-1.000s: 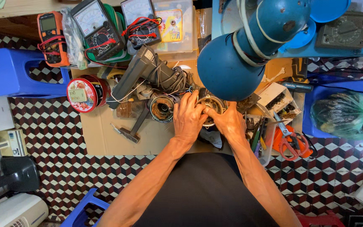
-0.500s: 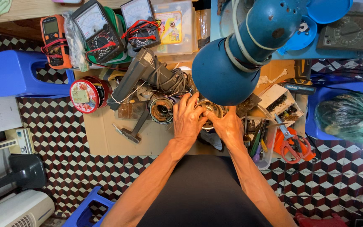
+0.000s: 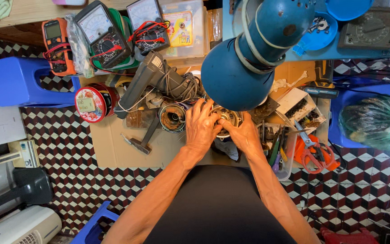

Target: The person works on a disassembled electrical motor stator, using a screwdriver to adjust internal components and manipulating wires by hand. They repeatedly position the stator under a blue work lamp, use a small brush to clean inside the windings, and handle a motor fan housing and other parts on the cluttered workbench.

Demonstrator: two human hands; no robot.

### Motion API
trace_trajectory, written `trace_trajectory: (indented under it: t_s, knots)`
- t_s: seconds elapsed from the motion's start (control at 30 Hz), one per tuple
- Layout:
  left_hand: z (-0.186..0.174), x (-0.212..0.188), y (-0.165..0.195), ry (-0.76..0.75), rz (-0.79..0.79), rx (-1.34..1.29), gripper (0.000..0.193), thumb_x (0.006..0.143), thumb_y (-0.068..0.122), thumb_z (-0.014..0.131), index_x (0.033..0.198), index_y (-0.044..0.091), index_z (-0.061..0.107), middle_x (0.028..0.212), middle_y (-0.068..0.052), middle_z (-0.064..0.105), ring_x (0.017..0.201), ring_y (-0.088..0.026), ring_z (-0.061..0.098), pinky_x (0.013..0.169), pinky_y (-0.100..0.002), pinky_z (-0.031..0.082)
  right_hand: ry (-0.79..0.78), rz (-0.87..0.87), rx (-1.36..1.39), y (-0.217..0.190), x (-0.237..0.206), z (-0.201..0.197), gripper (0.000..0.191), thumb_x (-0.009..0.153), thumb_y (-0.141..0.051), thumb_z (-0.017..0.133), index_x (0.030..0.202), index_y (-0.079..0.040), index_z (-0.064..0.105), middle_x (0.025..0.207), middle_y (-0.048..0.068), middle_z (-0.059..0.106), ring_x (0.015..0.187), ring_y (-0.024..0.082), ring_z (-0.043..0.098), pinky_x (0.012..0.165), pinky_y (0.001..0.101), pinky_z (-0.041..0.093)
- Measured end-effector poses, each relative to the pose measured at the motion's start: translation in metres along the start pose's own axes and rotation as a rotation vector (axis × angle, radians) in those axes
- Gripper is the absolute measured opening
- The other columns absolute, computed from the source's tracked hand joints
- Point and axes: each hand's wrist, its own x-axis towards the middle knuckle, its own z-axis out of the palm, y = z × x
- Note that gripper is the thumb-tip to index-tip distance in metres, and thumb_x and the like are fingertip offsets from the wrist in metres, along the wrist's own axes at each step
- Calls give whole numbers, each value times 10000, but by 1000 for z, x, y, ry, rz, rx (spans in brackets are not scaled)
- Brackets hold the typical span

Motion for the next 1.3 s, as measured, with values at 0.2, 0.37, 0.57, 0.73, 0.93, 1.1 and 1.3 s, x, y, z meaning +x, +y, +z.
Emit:
trace_trajectory:
  t_s: [0.2, 0.37, 0.57, 0.73, 0.93, 1.1, 1.3]
  knots:
    - [0, 0, -4, 25, 21, -5, 338, 674, 137, 881, 982, 53, 769, 1387, -138, 584, 1356, -372, 450, 1086, -511, 356, -28, -11, 72, 2, 3, 1, 774, 801, -414, 775, 1427, -37, 522, 1298, 204, 680, 1197, 304, 664, 1002, 402, 498]
    - [2, 4, -6, 0, 6, -22, 341, 686, 146, 875, 1002, 63, 778, 1388, -122, 588, 1361, -360, 458, 1083, -504, 376, 2, 39, 43, -6, -1, 4, 731, 806, -392, 749, 1442, -94, 544, 1297, 189, 690, 1202, 311, 670, 1005, 409, 499]
    - [4, 3, -12, 1, 1, -53, 291, 715, 160, 868, 980, 70, 787, 1409, -123, 591, 1371, -365, 457, 1061, -502, 390, 17, 40, -58, -14, -3, 4, 751, 840, -395, 743, 1487, -116, 483, 1322, 214, 652, 1224, 356, 629, 1019, 445, 470]
    - [2, 4, -13, 12, 53, -46, 285, 718, 165, 860, 978, 67, 794, 1410, -144, 594, 1353, -377, 461, 1055, -503, 385, 16, 42, -57, -12, 0, 6, 779, 834, -430, 747, 1479, -102, 461, 1300, 220, 673, 1206, 356, 658, 1016, 444, 490]
    - [-2, 5, -12, 84, 125, 56, 314, 694, 192, 865, 964, 58, 779, 1322, -153, 628, 1315, -355, 488, 1105, -517, 365, 21, 72, -91, -9, 2, 6, 820, 831, -442, 766, 1501, -111, 428, 1298, 232, 661, 1211, 367, 646, 1020, 453, 483]
    - [-3, 6, -14, 37, 143, 6, 289, 736, 178, 864, 982, 65, 761, 1327, -140, 627, 1324, -331, 497, 1118, -502, 362, 19, 64, -94, -9, 2, 6, 810, 824, -438, 764, 1501, -130, 440, 1303, 215, 664, 1209, 359, 645, 1015, 447, 482]
    - [-4, 5, -13, 17, 98, -31, 286, 711, 178, 859, 960, 77, 762, 1373, -159, 598, 1347, -363, 463, 1133, -527, 327, 38, 32, -19, -7, 0, 7, 773, 798, -432, 786, 1428, -69, 523, 1268, 194, 696, 1178, 310, 679, 994, 410, 506]
